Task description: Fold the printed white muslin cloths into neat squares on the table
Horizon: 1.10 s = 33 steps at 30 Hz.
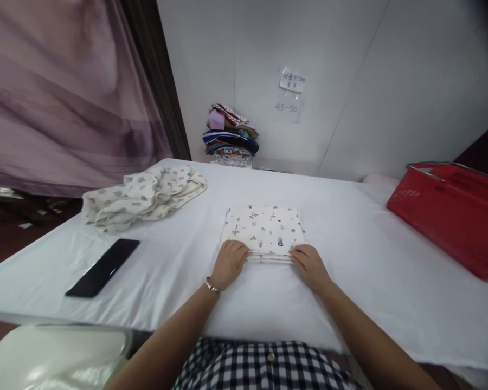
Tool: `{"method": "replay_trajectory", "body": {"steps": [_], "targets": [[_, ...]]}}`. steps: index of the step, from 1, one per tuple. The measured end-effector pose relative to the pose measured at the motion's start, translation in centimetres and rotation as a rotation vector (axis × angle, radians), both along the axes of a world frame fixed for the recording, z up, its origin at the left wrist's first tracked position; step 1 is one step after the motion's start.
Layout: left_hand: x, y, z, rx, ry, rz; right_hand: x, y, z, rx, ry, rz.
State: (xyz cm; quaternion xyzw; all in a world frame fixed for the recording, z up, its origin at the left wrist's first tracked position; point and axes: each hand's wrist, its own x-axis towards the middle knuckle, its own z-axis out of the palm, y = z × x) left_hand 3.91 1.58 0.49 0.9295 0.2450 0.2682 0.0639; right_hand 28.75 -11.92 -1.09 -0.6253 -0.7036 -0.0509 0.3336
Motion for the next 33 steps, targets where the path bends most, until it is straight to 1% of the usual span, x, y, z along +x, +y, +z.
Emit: {"method": "replay_trajectory", "body": {"steps": [4, 6, 8, 10, 12, 14, 16, 19, 21, 23, 25, 28, 30, 33], "targets": [[0.1, 0.0, 0.1, -0.006, 0.017, -0.009, -0.5, -0.2, 0.2, -0.009, 0.082, -0.004], [0.0, 0.0, 0.0, -0.026, 0.012, -0.015, -0.3, -0.2, 0.4, -0.017, 0.231, -0.032], [-0.2, 0.0, -0.1, -0.043, -0.010, -0.028, 0.5, -0.1, 0.6, 0.020, 0.446, -0.150], [-0.4, 0.0, 0.0, -0.049, -0.030, -0.037, 1.9, 0.0, 0.8, 0.040, 0.657, -0.340], [-0.3, -0.1, 0.4, -0.047, -0.048, -0.021, 3.4, 0.3, 1.0, -0.009, 0.807, -0.498], [0.4, -0.2, 1.0, -0.049, -0.065, 0.018, 4.6, 0.8, 1.2, -0.107, 0.887, -0.564], [1.7, -0.2, 1.8, -0.045, -0.074, 0.046, 5.3, 1.5, 1.2, -0.174, 0.891, -0.564], [4.3, -0.6, 2.4, 0.005, -0.027, 0.003, 5.4, 3.1, 1.3, -0.226, 0.766, -0.552], [6.0, -1.2, 2.1, 0.046, 0.054, -0.036, 5.3, 4.3, 1.2, -0.247, 0.664, -0.551], [7.2, -1.7, 1.3, 0.065, 0.152, -0.050, 5.3, 5.3, 1.1, -0.265, 0.594, -0.556], [7.8, -2.2, 0.4, 0.073, 0.224, -0.044, 5.5, 5.9, 0.8, -0.275, 0.575, -0.570], [7.8, -2.5, -0.7, 0.102, 0.256, -0.029, 5.9, 5.9, 0.3, -0.288, 0.560, -0.602], [7.6, -2.5, -1.0, 0.134, 0.251, -0.030, 6.1, 5.7, 0.1, -0.290, 0.563, -0.607], [7.4, -2.3, -1.1, 0.175, 0.256, -0.042, 6.2, 5.9, 0.1, -0.278, 0.586, -0.584]]}}
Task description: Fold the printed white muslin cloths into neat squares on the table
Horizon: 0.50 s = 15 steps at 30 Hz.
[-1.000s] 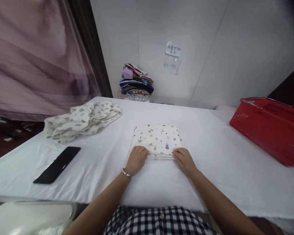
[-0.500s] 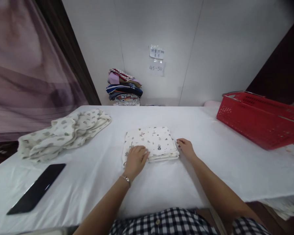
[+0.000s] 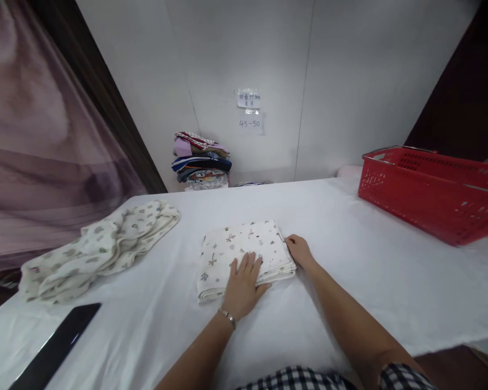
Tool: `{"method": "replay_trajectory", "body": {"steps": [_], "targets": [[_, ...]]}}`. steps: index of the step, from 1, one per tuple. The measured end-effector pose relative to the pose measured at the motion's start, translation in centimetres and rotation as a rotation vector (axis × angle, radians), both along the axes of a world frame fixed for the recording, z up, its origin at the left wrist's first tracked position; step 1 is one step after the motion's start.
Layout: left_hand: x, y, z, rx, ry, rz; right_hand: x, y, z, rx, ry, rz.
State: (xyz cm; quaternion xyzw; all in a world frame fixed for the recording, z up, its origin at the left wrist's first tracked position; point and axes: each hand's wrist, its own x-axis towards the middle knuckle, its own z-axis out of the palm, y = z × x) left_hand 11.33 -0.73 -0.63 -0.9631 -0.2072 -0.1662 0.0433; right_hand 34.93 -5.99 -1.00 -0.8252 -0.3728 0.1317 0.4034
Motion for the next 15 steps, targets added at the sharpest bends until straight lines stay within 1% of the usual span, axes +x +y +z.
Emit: {"method": "replay_trajectory", "body": {"steps": [4, 7, 12, 15], "targets": [[0.0, 0.1, 0.0, 0.033, 0.009, 0.001, 0.2, 0.9, 0.1, -0.011, 0.010, 0.036], [0.0, 0.0, 0.0, 0.041, 0.014, 0.002, 0.5, 1.2, -0.2, -0.040, -0.010, 0.033], [0.0, 0.0, 0.1, 0.037, 0.027, 0.008, 0.8, 0.9, -0.3, -0.012, -0.010, 0.007], [0.0, 0.0, 0.0, 0.036, 0.024, 0.005, 0.6, 0.8, -0.1, 0.014, 0.002, 0.044]]}}
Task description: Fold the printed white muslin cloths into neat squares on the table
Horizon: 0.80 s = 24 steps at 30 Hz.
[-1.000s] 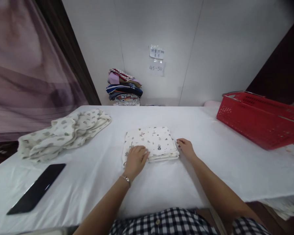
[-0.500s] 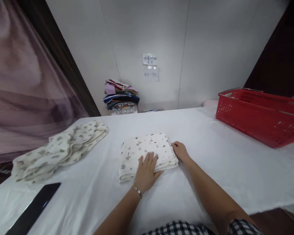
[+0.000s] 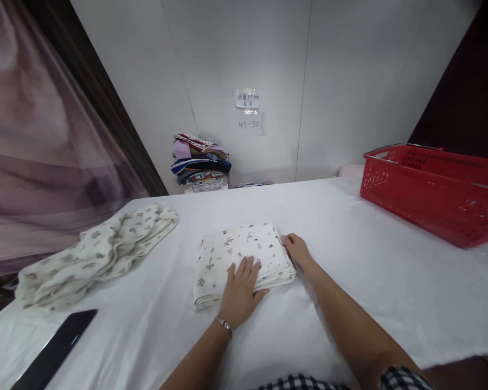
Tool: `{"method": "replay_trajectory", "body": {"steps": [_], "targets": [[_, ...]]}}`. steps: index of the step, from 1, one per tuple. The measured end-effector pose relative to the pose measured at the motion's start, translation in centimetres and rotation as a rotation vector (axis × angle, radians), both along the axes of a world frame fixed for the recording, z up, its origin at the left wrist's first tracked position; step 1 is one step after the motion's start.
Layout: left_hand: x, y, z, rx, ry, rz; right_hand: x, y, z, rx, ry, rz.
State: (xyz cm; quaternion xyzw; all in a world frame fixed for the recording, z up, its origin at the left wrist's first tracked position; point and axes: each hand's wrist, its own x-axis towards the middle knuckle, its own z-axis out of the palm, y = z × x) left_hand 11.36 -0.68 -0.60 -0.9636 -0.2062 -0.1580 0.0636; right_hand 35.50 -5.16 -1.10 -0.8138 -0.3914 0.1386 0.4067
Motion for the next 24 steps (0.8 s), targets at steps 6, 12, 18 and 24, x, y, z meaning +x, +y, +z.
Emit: {"method": "replay_trajectory", "body": {"steps": [6, 12, 18, 24], "targets": [[0.0, 0.0, -0.2, -0.005, -0.001, 0.005, -0.2, 0.3, -0.1, -0.117, -0.105, 0.038], [0.0, 0.1, -0.3, 0.000, -0.014, -0.001, -0.1, 0.4, -0.2, -0.183, -0.141, 0.012], [0.0, 0.0, -0.3, -0.011, -0.012, 0.009, 0.0, 0.6, 0.3, -0.203, -0.140, 0.048], [0.0, 0.0, -0.5, -0.024, -0.021, 0.009, -0.1, 1.9, 1.8, -0.216, -0.177, 0.057]]}}
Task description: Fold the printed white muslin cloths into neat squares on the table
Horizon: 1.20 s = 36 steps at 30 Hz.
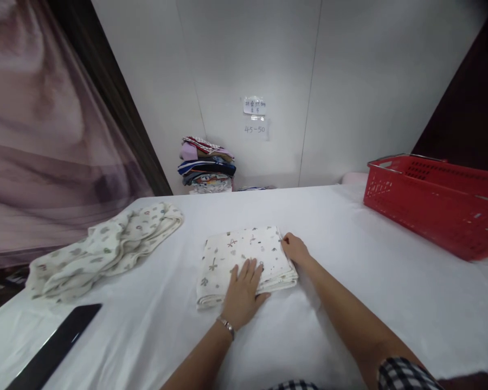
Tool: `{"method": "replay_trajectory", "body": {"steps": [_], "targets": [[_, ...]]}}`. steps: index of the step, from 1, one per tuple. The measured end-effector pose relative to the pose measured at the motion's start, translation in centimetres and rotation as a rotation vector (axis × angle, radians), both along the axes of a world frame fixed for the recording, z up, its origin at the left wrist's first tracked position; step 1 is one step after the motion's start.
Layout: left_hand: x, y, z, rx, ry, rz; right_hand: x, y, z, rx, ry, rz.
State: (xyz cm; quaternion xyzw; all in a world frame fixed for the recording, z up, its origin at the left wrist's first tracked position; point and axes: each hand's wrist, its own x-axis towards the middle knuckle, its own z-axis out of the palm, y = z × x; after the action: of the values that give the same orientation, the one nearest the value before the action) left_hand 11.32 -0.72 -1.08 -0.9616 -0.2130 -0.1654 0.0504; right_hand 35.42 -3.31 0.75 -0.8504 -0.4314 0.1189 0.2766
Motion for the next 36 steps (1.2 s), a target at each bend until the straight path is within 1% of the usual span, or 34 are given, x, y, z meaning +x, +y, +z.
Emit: {"method": "replay_trajectory", "body": {"steps": [2, 5, 11, 16, 21, 30, 33, 36], "targets": [[0.0, 0.0, -0.1, 0.001, 0.003, -0.003, 0.0, 0.8, 0.3, -0.002, -0.019, -0.003], [-0.1, 0.0, -0.2, 0.007, 0.004, -0.002, 0.3, 2.0, 0.2, 0.004, -0.031, -0.016], [0.0, -0.1, 0.1, -0.001, 0.009, 0.002, 1.5, 3.9, -0.7, 0.049, 0.023, -0.067], [-0.1, -0.1, 0.2, -0.009, 0.001, -0.005, 2.3, 4.1, -1.4, 0.093, 0.119, -0.074], [-0.1, 0.0, -0.1, 0.000, -0.015, -0.007, 2.7, 4.4, -1.3, 0.105, 0.121, -0.069], [-0.1, -0.4, 0.4, -0.028, 0.026, 0.015, 3.4, 6.9, -1.3, 0.126, 0.117, -0.114], [-0.1, -0.4, 0.4, -0.047, 0.035, 0.015, 3.6, 7.0, -1.6, 0.143, 0.151, -0.128], [-0.2, -0.4, 0.3, -0.062, 0.023, 0.008, 3.5, 6.5, -1.9, 0.184, 0.159, -0.133]]}}
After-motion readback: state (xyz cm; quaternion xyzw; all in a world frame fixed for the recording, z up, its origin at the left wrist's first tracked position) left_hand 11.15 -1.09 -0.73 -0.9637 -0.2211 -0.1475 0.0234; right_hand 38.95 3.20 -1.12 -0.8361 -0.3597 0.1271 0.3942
